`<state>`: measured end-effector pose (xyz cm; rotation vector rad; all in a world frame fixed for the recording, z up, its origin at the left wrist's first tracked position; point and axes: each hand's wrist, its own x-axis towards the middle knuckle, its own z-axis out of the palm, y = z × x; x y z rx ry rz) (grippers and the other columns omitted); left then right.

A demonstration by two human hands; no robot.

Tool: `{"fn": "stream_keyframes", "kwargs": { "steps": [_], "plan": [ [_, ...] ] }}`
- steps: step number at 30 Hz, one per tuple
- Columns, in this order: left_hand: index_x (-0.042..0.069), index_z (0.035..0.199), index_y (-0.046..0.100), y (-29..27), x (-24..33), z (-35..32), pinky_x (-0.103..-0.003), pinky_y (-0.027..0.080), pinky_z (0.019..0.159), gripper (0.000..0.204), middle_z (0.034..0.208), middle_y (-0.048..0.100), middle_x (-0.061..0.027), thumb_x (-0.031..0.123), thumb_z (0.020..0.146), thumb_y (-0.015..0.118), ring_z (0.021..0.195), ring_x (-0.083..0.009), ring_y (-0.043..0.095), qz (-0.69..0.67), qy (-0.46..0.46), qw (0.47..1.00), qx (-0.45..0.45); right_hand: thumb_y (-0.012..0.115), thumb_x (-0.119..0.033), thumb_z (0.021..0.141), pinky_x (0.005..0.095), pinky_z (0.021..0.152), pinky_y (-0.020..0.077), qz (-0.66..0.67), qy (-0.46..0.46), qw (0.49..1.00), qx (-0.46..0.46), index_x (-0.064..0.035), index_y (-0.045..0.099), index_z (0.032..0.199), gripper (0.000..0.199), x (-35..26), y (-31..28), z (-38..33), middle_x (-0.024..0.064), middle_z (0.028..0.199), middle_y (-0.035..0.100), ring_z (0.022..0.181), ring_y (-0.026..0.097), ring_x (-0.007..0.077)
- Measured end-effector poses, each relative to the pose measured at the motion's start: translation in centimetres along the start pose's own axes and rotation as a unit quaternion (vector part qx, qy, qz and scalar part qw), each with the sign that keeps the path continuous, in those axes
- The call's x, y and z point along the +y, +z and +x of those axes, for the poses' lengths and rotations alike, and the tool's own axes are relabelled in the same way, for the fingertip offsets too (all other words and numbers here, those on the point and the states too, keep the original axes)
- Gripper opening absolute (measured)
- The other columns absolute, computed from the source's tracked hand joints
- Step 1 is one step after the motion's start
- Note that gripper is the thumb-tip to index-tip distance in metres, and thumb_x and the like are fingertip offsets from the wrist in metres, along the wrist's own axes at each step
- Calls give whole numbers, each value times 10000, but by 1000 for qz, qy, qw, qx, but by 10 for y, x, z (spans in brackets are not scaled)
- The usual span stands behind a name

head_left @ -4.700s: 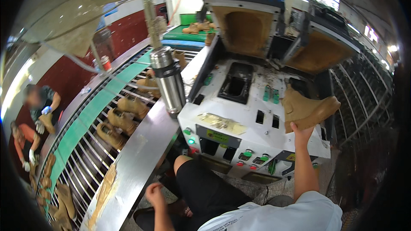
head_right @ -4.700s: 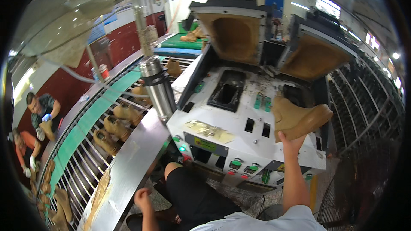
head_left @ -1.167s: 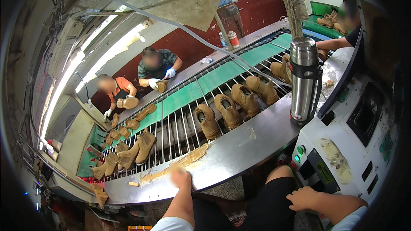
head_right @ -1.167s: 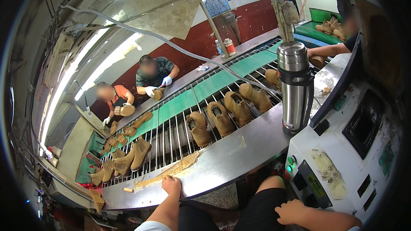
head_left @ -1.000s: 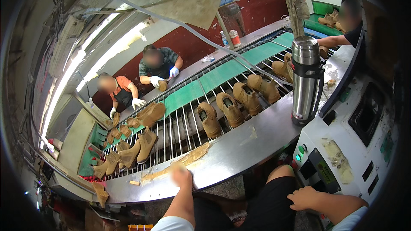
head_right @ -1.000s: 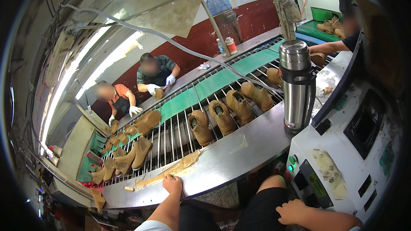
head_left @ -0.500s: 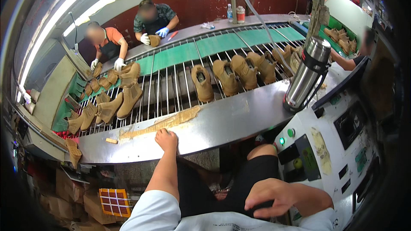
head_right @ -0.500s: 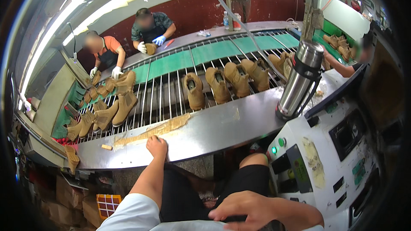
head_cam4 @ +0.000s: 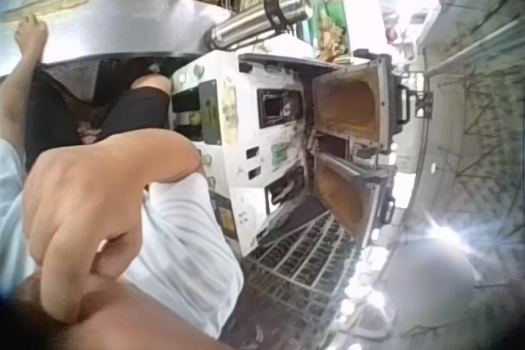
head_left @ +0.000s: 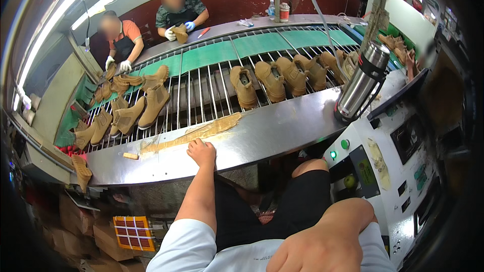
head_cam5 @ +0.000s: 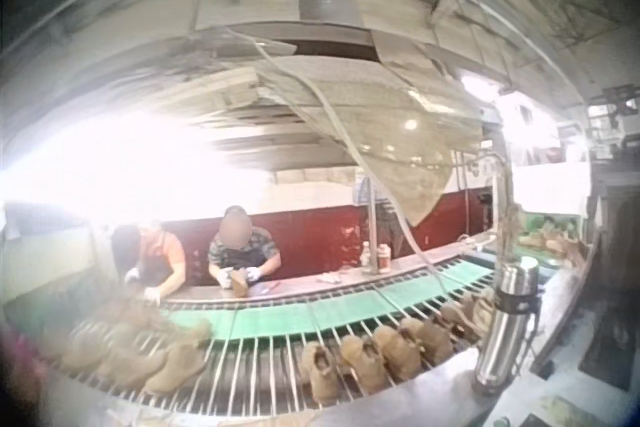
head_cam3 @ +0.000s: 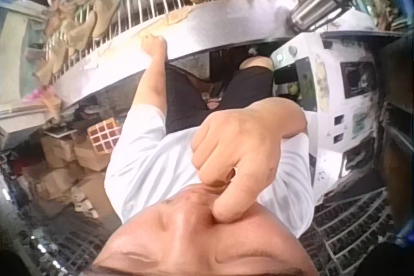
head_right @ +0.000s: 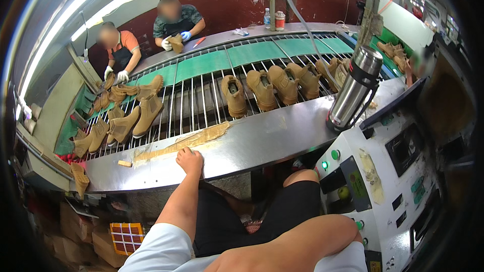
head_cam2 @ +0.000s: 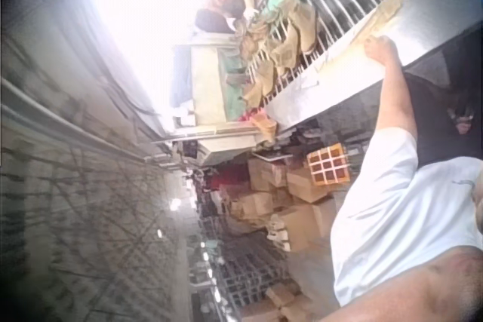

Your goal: The person picks up boots from a conveyor belt, places them into a sole-attaching machine, presses buttons to operate the machine, and then returns the finished boots to the conveyor belt.

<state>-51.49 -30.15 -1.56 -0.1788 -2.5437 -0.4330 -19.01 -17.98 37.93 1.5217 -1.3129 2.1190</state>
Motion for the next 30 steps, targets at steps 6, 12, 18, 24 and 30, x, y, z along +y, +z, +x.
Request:
{"fn": "stream_keyframes", "kwargs": {
  "steps": [6,12,18,24,30],
  "plan": [
    [10,925,582,0,-4,-1,-495,346,937,256,1031,555,-179,195,751,616,1046,-338,504,-11,-24,999,-32,546,-97,906,272,431,279,-19,-6,999,-28,-134,645,982,130,23,2,16,-21,626,446,459,409,127],
    [3,905,585,2,-11,0,-491,348,946,245,1051,558,-192,179,738,618,1068,-353,495,-31,-13,999,-11,577,-88,886,273,427,270,-21,22,997,-68,-139,640,1016,153,41,2,29,-21,623,443,456,399,126],
    [6,888,578,3,-9,2,-494,351,940,239,1034,554,-199,176,723,607,1058,-363,493,-32,-18,999,-5,588,-84,883,277,426,264,18,27,997,-65,-143,642,1031,168,64,3,43,-12,612,429,450,389,130],
    [7,894,568,0,-12,0,-505,343,935,242,1007,546,-201,175,721,588,1055,-366,487,-12,-15,1000,7,527,-156,932,288,480,368,18,33,986,-161,-150,631,1116,212,75,-20,47,2,682,527,531,492,146],
    [-2,934,597,-4,-9,3,-534,317,997,268,1075,551,-210,177,734,584,1119,-385,477,-39,-39,997,-56,643,-109,817,323,633,481,-130,366,921,-7,-7,625,1005,214,97,-63,-6,62,733,592,659,590,201]
  ]
}}
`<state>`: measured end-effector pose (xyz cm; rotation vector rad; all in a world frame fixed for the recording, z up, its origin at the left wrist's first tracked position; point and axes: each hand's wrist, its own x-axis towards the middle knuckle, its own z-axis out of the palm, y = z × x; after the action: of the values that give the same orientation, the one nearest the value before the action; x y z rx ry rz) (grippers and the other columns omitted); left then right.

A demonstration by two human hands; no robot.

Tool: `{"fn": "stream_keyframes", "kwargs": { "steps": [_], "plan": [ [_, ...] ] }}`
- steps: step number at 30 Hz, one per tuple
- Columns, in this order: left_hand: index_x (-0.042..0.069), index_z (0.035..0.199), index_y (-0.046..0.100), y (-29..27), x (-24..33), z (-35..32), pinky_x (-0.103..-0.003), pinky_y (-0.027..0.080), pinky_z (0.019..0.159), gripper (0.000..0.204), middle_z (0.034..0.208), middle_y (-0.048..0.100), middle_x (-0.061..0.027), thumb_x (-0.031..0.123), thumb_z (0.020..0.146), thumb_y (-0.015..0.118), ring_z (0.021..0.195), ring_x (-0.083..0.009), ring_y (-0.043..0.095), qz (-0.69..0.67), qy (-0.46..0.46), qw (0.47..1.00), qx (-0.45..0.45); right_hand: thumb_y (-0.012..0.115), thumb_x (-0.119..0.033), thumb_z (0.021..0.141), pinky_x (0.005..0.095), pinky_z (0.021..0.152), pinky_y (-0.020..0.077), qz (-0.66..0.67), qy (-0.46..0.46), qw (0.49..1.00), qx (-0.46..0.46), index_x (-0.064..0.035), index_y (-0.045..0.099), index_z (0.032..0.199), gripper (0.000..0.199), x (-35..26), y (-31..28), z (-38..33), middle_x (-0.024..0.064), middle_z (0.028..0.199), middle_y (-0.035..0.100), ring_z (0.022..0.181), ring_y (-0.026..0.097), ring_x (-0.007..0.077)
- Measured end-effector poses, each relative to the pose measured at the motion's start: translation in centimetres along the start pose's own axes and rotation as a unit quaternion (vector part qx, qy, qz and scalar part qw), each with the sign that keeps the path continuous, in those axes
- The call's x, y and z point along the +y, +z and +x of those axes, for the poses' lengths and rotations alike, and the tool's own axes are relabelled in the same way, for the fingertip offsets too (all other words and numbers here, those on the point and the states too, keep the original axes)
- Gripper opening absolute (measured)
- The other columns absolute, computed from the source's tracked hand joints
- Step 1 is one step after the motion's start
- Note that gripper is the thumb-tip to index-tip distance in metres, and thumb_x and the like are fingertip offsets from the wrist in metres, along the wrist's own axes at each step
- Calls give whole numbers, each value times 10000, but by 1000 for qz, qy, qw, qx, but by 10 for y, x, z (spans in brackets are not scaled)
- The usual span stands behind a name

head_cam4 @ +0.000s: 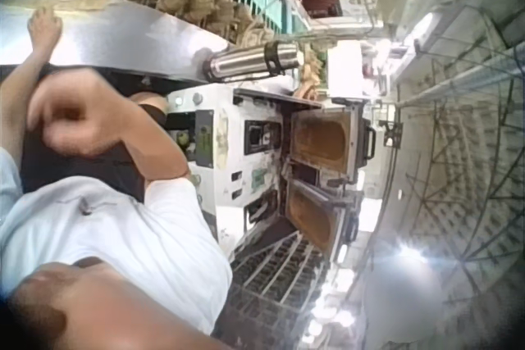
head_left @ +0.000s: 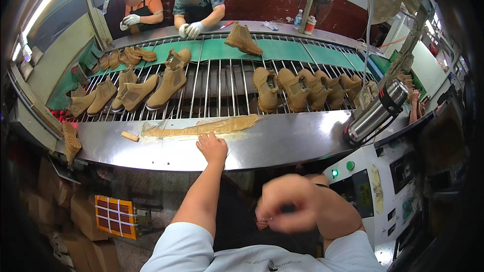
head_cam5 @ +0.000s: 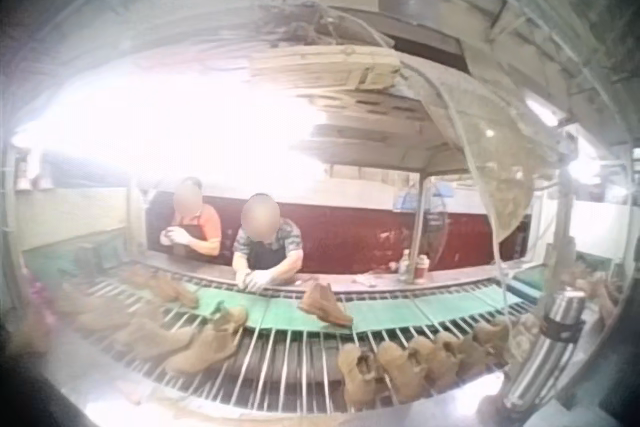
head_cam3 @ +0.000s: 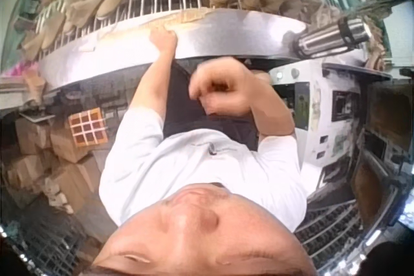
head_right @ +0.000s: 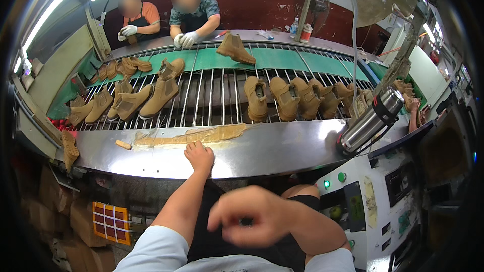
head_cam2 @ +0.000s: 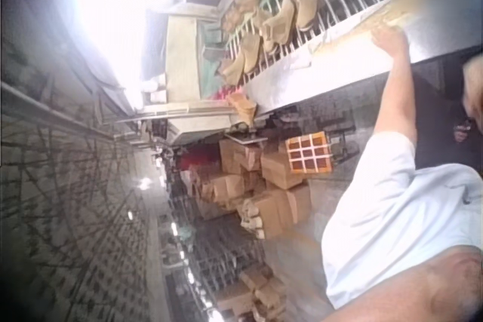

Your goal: The person picks up boots from a conveyor belt, places them into a sole-attaching machine, presses buttons to operate the machine, and then returns the finished boots to the conveyor belt.

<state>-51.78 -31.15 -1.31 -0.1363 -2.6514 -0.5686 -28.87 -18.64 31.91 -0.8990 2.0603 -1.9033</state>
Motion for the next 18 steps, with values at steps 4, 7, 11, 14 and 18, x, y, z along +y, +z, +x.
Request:
{"fn": "stream_keyframes", "kwargs": {
  "steps": [4,7,11,14,18],
  "plan": [
    [10,880,566,2,1,0,-483,346,925,243,1005,542,-191,175,704,597,1027,-349,486,19,34,997,61,619,-124,815,299,626,462,-200,198,944,173,-54,624,1025,221,107,-43,-18,48,699,583,639,554,148],
    [17,897,574,1,-2,0,-490,343,928,256,1009,543,-187,185,706,598,1033,-345,482,26,41,997,55,605,-111,801,295,615,451,-204,303,905,219,-66,626,1019,223,180,-83,-48,31,690,580,624,546,154],
    [18,920,589,-11,2,2,-499,328,978,221,1084,539,-214,119,723,599,1077,-380,474,-145,79,984,-60,614,-138,777,315,613,455,-224,343,864,291,-81,624,988,219,249,-145,-84,29,689,587,636,561,174],
    [35,902,588,12,4,22,-424,415,882,187,944,577,-159,105,730,598,936,-342,531,-241,65,966,-63,630,-201,764,361,637,474,-286,389,815,321,-93,602,945,213,277,-188,-82,39,705,610,703,606,219],
    [16,939,565,57,28,95,-346,472,717,187,806,593,-106,101,776,592,759,-234,580,-386,-22,915,-113,624,-281,770,419,646,486,-414,347,760,362,-107,620,856,194,320,-222,-50,98,726,645,729,630,302]
  ]
}}
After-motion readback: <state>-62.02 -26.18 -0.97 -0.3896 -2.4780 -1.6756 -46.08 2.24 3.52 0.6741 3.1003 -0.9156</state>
